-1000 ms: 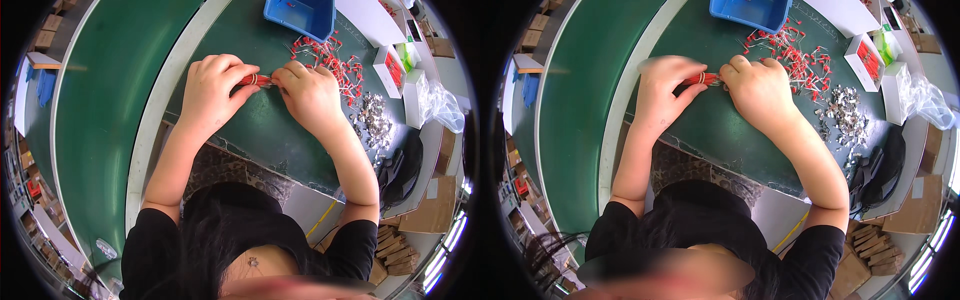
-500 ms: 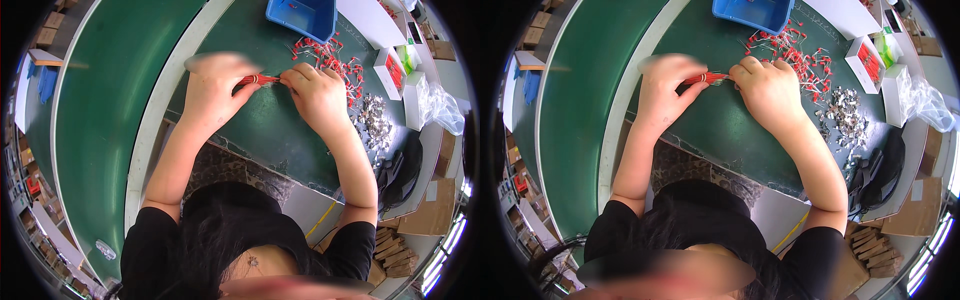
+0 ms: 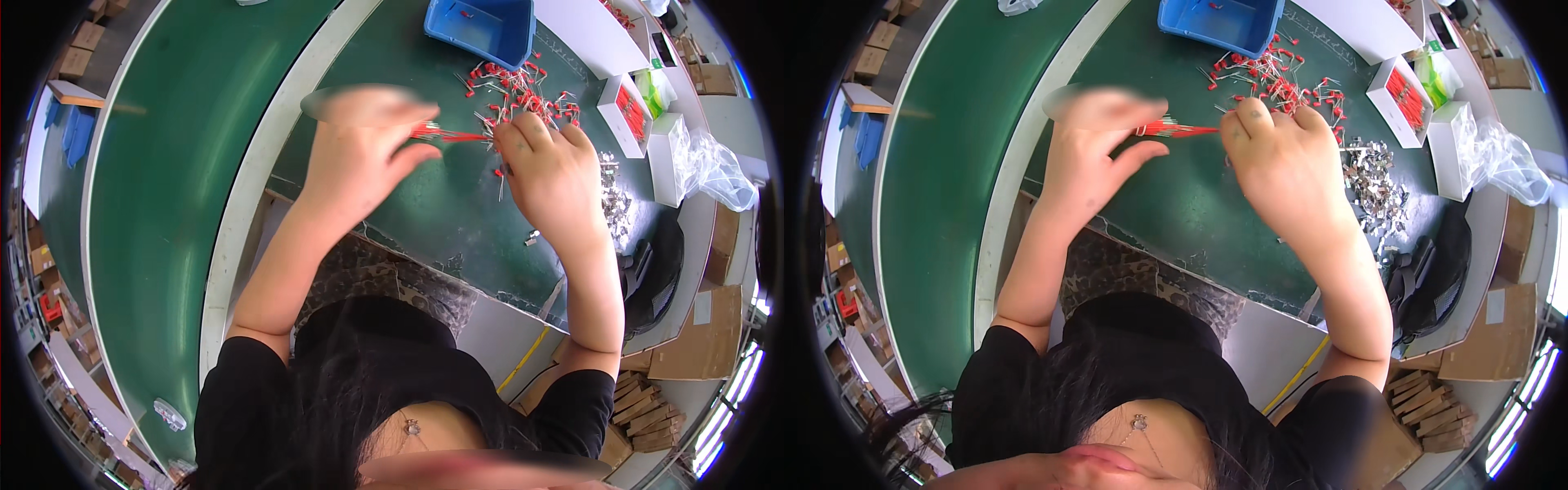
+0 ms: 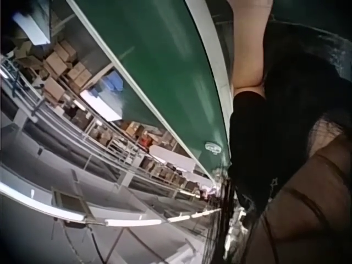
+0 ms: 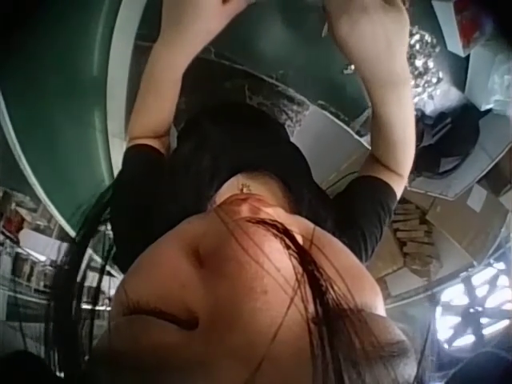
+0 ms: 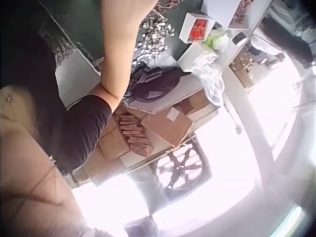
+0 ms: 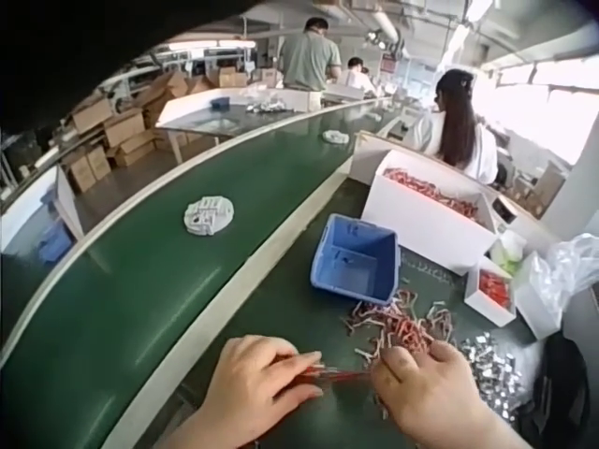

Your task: Assembling small metal pins and components into circular plastic bases at a manufacturing workbench.

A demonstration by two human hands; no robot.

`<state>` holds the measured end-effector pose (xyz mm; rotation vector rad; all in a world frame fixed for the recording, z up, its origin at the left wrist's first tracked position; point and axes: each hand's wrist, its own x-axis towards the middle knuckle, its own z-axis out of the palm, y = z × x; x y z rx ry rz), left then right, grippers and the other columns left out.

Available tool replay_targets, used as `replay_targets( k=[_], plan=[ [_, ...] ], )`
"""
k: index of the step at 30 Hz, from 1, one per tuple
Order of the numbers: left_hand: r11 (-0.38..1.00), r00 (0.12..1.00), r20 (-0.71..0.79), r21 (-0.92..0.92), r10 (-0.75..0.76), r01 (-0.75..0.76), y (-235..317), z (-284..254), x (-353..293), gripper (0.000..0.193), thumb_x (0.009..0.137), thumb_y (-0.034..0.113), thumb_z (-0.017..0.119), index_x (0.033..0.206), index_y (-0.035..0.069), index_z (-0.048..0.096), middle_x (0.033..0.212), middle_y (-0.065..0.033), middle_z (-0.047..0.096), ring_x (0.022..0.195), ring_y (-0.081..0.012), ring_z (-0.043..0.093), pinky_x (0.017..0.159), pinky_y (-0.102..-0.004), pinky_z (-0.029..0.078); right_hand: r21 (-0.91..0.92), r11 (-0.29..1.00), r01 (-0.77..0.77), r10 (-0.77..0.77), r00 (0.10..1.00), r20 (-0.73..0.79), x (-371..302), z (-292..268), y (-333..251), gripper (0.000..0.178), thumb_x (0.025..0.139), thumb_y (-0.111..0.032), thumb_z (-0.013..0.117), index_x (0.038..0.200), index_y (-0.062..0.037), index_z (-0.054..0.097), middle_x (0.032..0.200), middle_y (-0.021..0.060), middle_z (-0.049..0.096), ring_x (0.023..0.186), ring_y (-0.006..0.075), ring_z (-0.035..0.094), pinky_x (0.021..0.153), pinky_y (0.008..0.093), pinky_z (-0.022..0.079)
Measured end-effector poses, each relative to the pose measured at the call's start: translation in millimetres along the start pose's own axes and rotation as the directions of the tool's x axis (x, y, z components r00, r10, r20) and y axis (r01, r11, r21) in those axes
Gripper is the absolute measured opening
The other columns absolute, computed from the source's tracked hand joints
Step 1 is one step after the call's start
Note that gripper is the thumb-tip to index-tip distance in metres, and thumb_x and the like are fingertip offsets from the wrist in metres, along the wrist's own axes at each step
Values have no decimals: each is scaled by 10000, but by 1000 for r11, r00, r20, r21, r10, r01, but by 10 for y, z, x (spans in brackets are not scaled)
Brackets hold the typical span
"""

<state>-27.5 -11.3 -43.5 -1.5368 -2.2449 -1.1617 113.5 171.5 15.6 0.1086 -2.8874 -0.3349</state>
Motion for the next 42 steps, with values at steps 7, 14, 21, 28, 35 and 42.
replay_targets(
  k=[7,14,21,28,35,42],
  plan=[
    [988,988,52,-66,142,-139,397,29,23,127,769,198,812,858,136,746,839,35,640,839,-177,605,807,-361,418,-39,999,1,-1,1000,20,-235,-387,-251,244,783,-102,763,1007,-85,668,893,19,612,697,173,617,634,312,447],
    [813,971,191,-536,-144,226,475,185,-340,78,789,146,801,821,124,733,771,35,654,762,-176,610,794,-351,413,809,442,-387,469,869,159,-517,-169,-474,271,786,-44,812,1045,-66,739,880,62,661,713,162,636,554,287,472],
    [981,993,115,-190,-26,48,468,229,-526,157,735,52,808,842,85,697,839,7,675,766,-196,612,785,-335,423,826,496,-267,400,915,55,-571,175,-600,202,763,-69,826,956,-85,771,837,56,681,644,181,631,569,288,488],
    [996,988,156,-88,-10,24,516,178,-572,138,785,60,789,901,76,716,858,-3,667,787,-195,623,806,-341,447,759,608,-233,374,927,-15,-599,267,-654,156,760,-106,827,900,-106,759,824,16,695,620,177,646,582,287,476],
    [893,942,233,-327,-242,310,662,-72,-450,155,812,-20,769,956,18,727,872,-59,672,811,-171,659,734,-293,525,717,671,-189,372,922,-105,-587,294,-684,153,753,-138,825,875,-129,734,845,-16,699,610,154,640,590,298,446],
    [910,966,153,-332,-207,248,709,-6,-461,150,799,11,779,932,29,712,884,-105,681,776,-262,668,696,-339,543,674,715,-184,359,924,-128,-588,278,-708,199,718,-112,815,894,-115,721,858,-22,701,602,181,620,589,302,436]
  ],
)
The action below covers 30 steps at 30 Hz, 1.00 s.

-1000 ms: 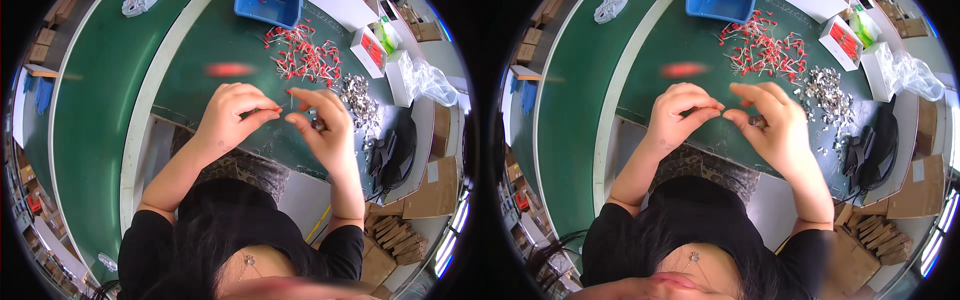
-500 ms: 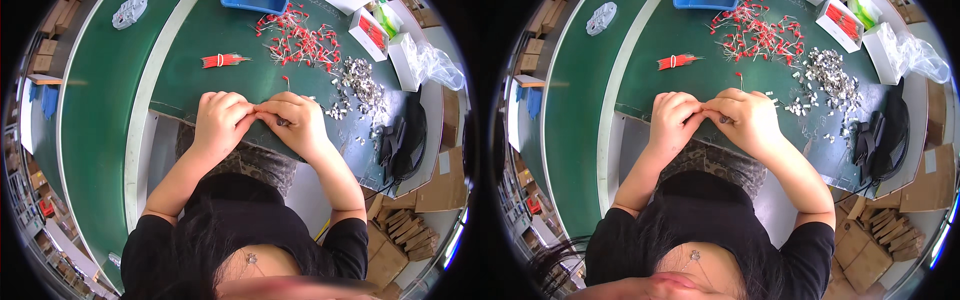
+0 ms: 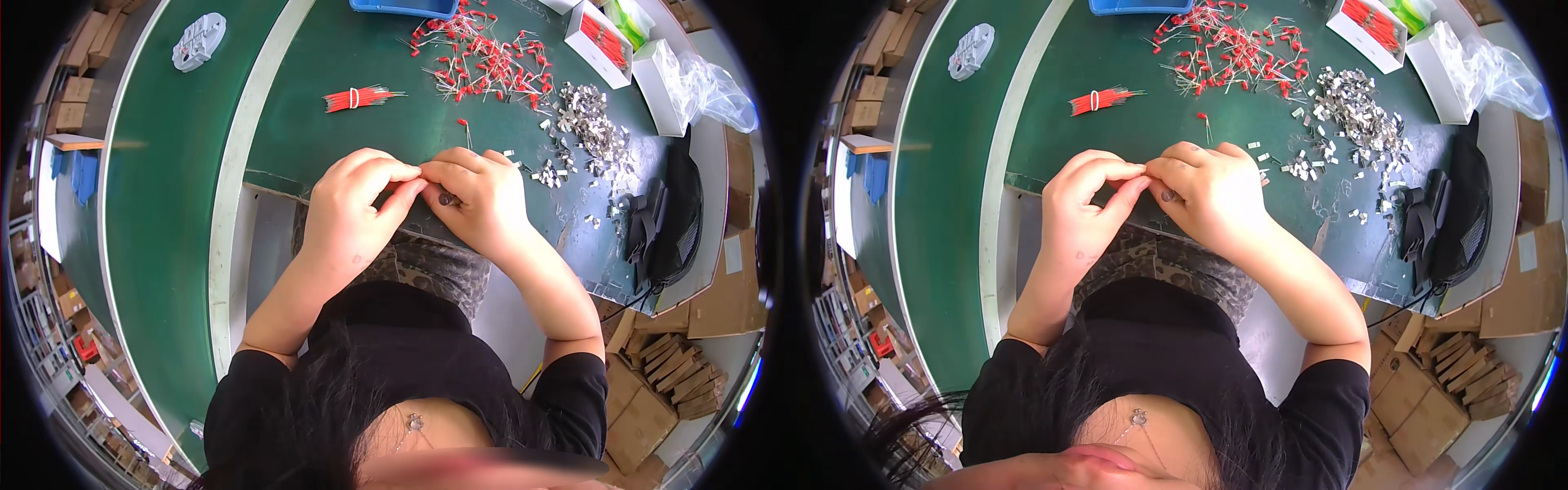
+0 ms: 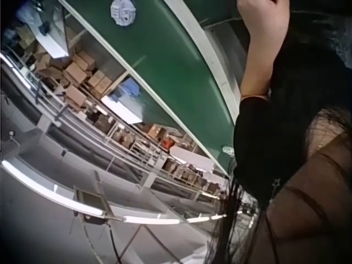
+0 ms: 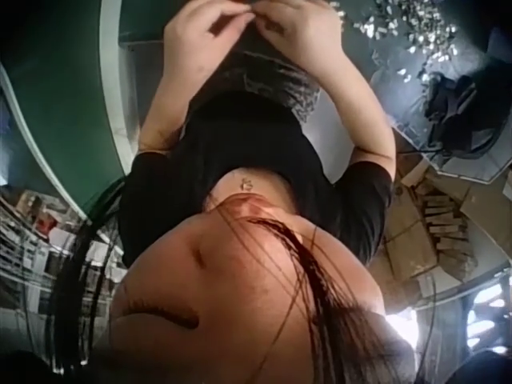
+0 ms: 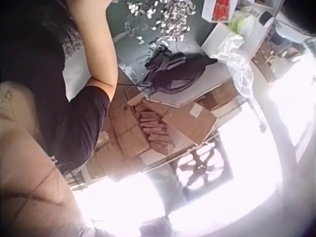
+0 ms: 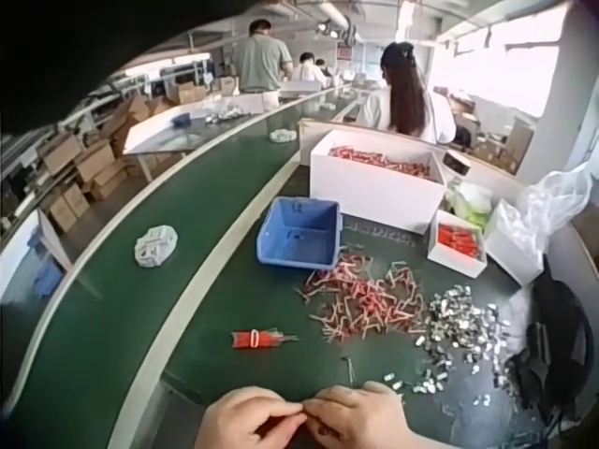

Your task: Assembling small metal pins and components into circular plastic bases at a manufacturing workbench.

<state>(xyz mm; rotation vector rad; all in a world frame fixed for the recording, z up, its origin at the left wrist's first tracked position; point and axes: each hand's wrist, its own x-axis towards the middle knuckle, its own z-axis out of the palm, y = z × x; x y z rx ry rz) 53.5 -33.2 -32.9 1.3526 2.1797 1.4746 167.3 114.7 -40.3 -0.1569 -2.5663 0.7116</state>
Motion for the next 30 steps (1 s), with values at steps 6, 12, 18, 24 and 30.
replay_targets(
  k=[6,12,18,24,30],
  plan=[
    [981,999,40,-191,22,-14,-13,-95,182,127,800,-22,764,905,23,708,847,-67,678,759,-184,654,699,-305,527,64,998,-1,2,1000,-21,38,-89,-2,197,745,-104,819,914,-97,719,890,19,715,640,202,634,618,314,469],
    [913,976,169,-405,139,-60,41,-277,493,80,820,-13,753,879,20,712,841,-37,678,756,-133,630,719,-282,510,374,926,-55,54,998,15,87,-257,-8,158,825,-107,808,951,-63,725,917,55,742,701,160,652,666,294,507],
    [898,931,312,-438,189,-35,127,-332,667,66,847,21,751,902,23,715,882,-51,679,826,-152,623,798,-296,485,604,715,-354,296,935,197,76,-380,-62,149,874,-120,788,975,-30,727,927,28,755,751,70,631,672,244,494],
    [877,909,383,-479,167,41,173,-288,702,50,839,21,753,880,17,725,855,-44,684,788,-140,646,745,-280,516,778,454,-434,308,896,320,68,-423,7,127,879,-80,777,976,-14,730,885,8,747,740,55,604,667,216,482],
    [969,944,326,-245,52,31,330,-290,684,74,841,20,747,909,12,718,893,-62,677,837,-164,617,814,-313,485,637,666,-389,384,910,154,71,-396,-56,93,877,-75,777,946,-28,737,840,4,741,712,53,601,630,219,464]
  ],
)
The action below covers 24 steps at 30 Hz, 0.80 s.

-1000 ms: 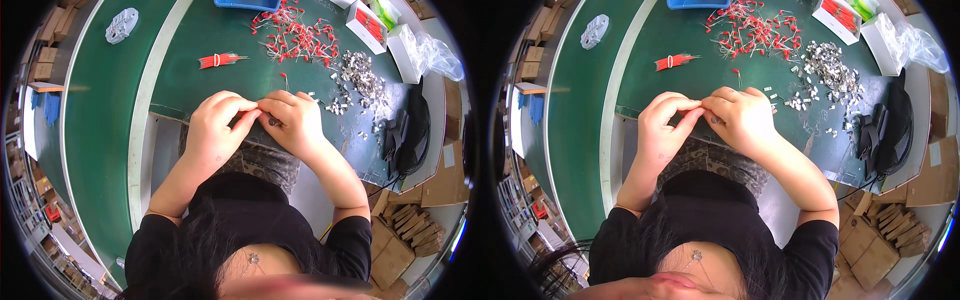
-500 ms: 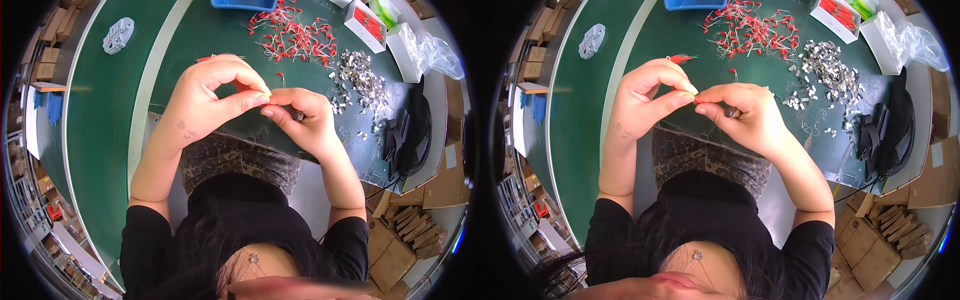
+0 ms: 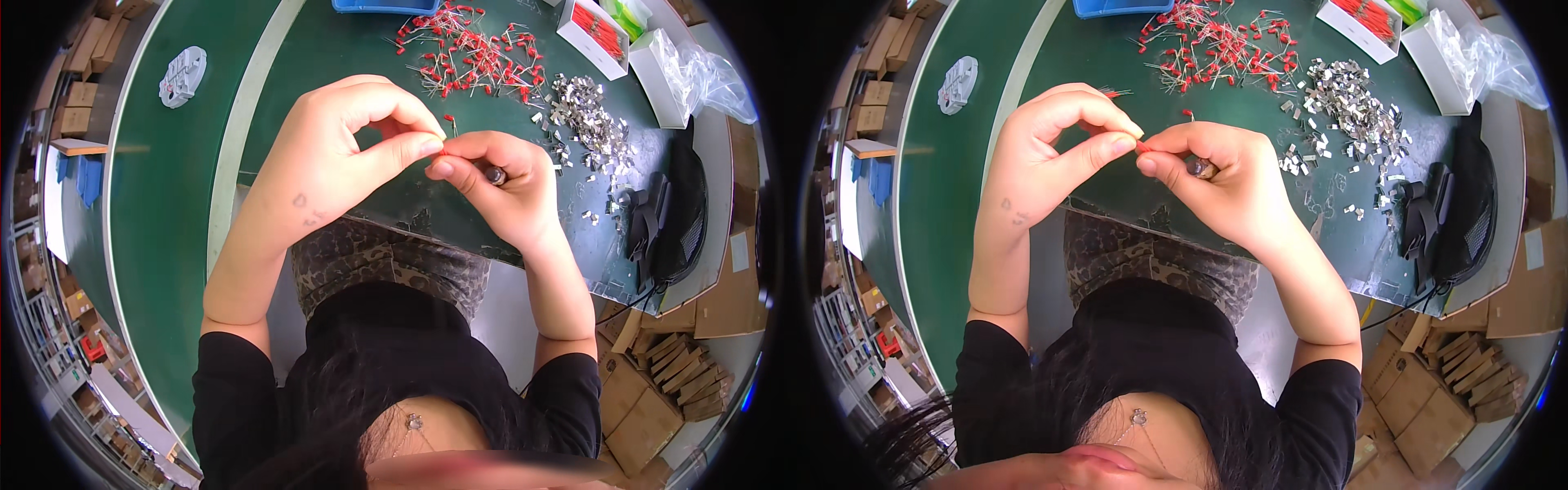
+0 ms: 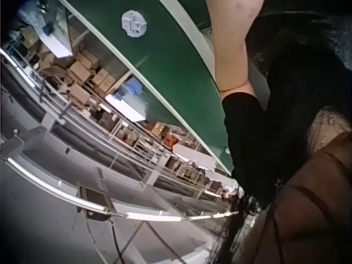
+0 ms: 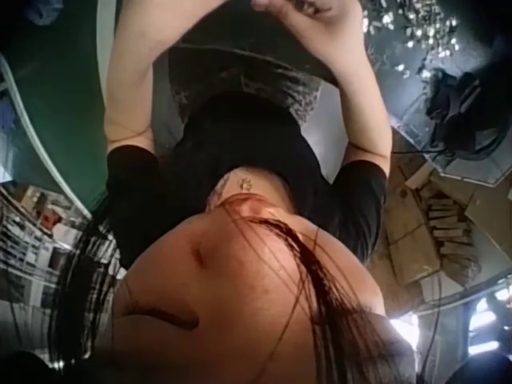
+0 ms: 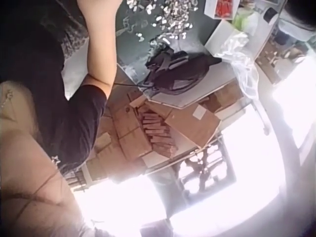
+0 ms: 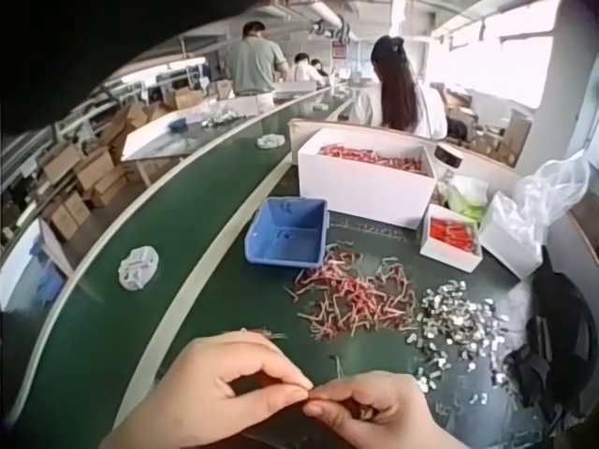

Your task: Assembling small metal pins and components into circular plastic bases at a manufacturing workbench.

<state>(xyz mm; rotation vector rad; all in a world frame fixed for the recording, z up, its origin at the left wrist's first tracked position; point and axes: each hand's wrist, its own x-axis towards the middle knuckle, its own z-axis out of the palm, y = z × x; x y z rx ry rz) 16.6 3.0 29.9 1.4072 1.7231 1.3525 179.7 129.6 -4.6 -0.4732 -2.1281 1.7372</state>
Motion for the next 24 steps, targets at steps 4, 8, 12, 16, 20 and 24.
replay_targets(
  k=[4,8,12,16,20,24],
  plan=[
    [984,999,-34,177,-30,36,76,-1,8,76,831,-1,734,905,-1,715,882,-66,672,807,-157,620,782,-305,495,-296,945,137,-168,982,-83,0,19,4,85,861,-78,786,921,-43,737,804,20,734,661,74,605,602,240,453],
    [957,1000,-21,289,-22,27,114,0,39,88,818,-27,717,902,-6,705,864,-65,661,779,-147,620,743,-288,499,-514,821,247,-330,941,-75,23,27,65,105,826,-91,805,902,-66,737,756,33,714,595,121,596,590,275,438],
    [924,1000,8,383,-15,11,139,12,70,92,803,-47,706,883,-7,685,849,-60,650,767,-141,620,717,-276,498,-594,743,307,-426,902,-67,26,45,116,136,793,-105,819,900,-85,738,730,34,699,565,169,588,590,303,424],
    [888,998,18,455,57,-59,76,21,83,101,789,-52,709,865,2,668,839,-62,642,760,-163,626,692,-280,497,-621,719,313,-447,892,-68,25,52,137,148,780,-107,821,901,-93,736,722,28,696,563,184,591,590,313,414],
    [747,972,9,638,237,-188,23,98,86,116,786,-41,724,870,17,669,843,-73,638,761,-204,634,679,-286,500,-627,728,279,-417,905,-81,26,58,136,146,783,-99,816,900,-87,731,723,29,697,564,184,594,587,308,413],
    [472,900,41,841,434,-266,-88,311,16,129,778,-31,746,873,23,677,855,-93,641,777,-248,641,695,-296,505,-614,755,229,-372,921,-113,24,80,139,145,787,-94,812,904,-84,726,721,32,696,561,185,588,590,303,412]
  ],
)
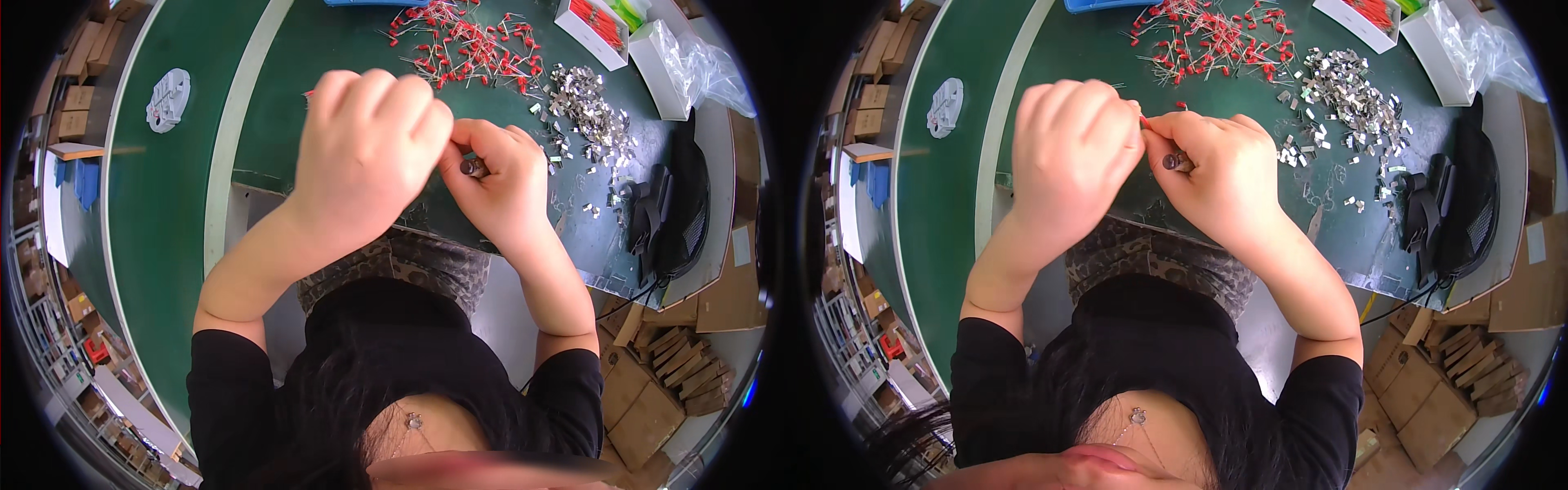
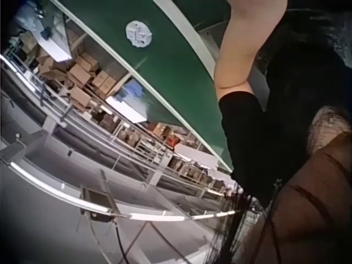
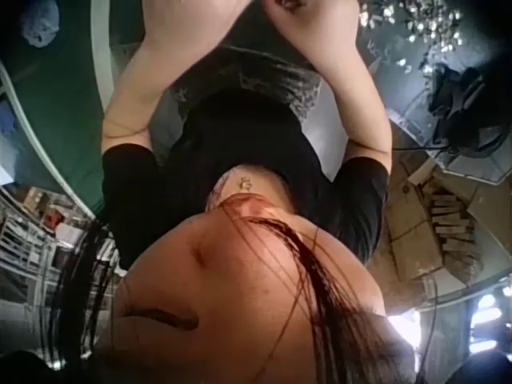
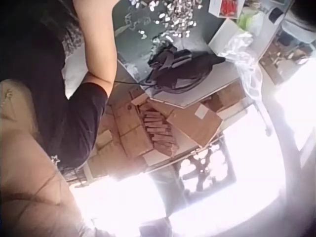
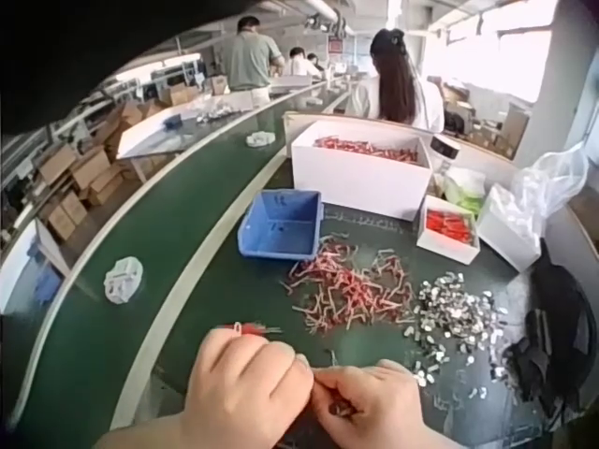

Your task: Assembling small metal pins and components into circular plastic bases at a manufacturing workbench.

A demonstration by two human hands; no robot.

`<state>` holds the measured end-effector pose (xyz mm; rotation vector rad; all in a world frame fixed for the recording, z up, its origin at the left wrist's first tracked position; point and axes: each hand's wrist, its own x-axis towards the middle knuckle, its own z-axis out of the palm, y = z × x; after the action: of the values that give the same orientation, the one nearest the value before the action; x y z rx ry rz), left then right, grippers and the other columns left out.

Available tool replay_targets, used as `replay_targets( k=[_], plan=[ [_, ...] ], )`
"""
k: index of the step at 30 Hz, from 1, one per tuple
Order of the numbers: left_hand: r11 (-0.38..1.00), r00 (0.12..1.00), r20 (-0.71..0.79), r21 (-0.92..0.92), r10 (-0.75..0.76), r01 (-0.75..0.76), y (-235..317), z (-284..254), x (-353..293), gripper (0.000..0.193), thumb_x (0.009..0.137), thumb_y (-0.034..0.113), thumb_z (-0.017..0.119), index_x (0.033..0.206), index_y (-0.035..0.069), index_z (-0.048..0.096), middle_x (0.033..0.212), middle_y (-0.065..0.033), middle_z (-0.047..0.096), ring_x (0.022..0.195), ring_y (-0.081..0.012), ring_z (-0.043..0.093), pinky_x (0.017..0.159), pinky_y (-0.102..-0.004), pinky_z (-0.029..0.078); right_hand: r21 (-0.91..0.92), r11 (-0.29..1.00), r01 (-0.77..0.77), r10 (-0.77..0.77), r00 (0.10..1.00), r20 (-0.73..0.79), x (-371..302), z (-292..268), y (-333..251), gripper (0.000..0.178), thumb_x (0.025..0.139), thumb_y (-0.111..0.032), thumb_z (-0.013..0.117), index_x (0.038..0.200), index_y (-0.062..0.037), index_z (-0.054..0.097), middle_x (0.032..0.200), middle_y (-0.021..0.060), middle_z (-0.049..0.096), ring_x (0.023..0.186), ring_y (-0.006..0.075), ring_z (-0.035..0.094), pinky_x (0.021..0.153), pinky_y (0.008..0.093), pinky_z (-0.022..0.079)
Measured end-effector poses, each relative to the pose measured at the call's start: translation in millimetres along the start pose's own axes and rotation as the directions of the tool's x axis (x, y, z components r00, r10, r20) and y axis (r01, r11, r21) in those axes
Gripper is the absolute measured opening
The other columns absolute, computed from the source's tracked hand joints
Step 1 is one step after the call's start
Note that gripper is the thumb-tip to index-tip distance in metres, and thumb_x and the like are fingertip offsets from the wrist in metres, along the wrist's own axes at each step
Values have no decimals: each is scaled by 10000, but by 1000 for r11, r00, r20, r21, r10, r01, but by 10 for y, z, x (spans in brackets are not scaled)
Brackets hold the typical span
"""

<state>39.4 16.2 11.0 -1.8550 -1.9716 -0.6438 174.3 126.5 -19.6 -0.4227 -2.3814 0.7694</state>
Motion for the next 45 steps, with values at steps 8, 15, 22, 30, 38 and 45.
replay_targets(
  k=[8,15,22,30,38,45],
  plan=[
    [391,907,240,-842,-346,372,-199,31,-146,150,824,21,784,940,-2,691,904,-72,694,851,-179,685,760,-284,550,31,998,57,-56,997,-54,-5,1,49,167,784,-81,812,925,-95,723,725,17,696,552,175,578,582,299,400],
    [-162,788,572,-820,-225,549,-321,-70,-238,155,859,27,771,987,-31,705,955,-71,717,878,-124,699,808,-248,573,-43,961,272,-273,961,-36,-21,-1,25,228,741,-79,833,934,-116,717,771,-2,719,549,145,583,569,301,384],
    [-101,774,564,-821,-288,562,-266,-24,-309,134,845,-9,767,970,-31,724,954,-79,717,880,-140,707,817,-254,579,-51,940,339,-341,939,-43,-43,39,74,261,720,-52,828,939,-105,698,794,8,729,546,149,592,566,302,380],
    [4,813,453,-873,-366,488,-203,83,-381,129,827,-26,780,945,-22,729,943,-77,709,866,-135,704,801,-241,576,-76,945,317,-320,947,-20,-40,74,65,251,731,-49,824,942,-97,696,788,10,728,545,153,595,566,301,384],
    [120,811,324,-895,-488,430,-123,237,-410,117,827,-6,791,916,-19,716,916,-64,702,830,-117,684,774,-240,563,-104,973,205,-205,979,5,-34,95,20,210,757,-79,831,931,-105,715,763,8,715,558,163,598,570,305,405],
    [138,827,260,-918,-499,372,-134,353,-434,178,832,31,797,983,-10,710,966,-68,700,858,-125,679,800,-256,563,51,999,-7,5,999,37,13,49,19,169,774,-100,836,914,-120,745,767,8,712,593,140,592,577,290,429]
  ],
)
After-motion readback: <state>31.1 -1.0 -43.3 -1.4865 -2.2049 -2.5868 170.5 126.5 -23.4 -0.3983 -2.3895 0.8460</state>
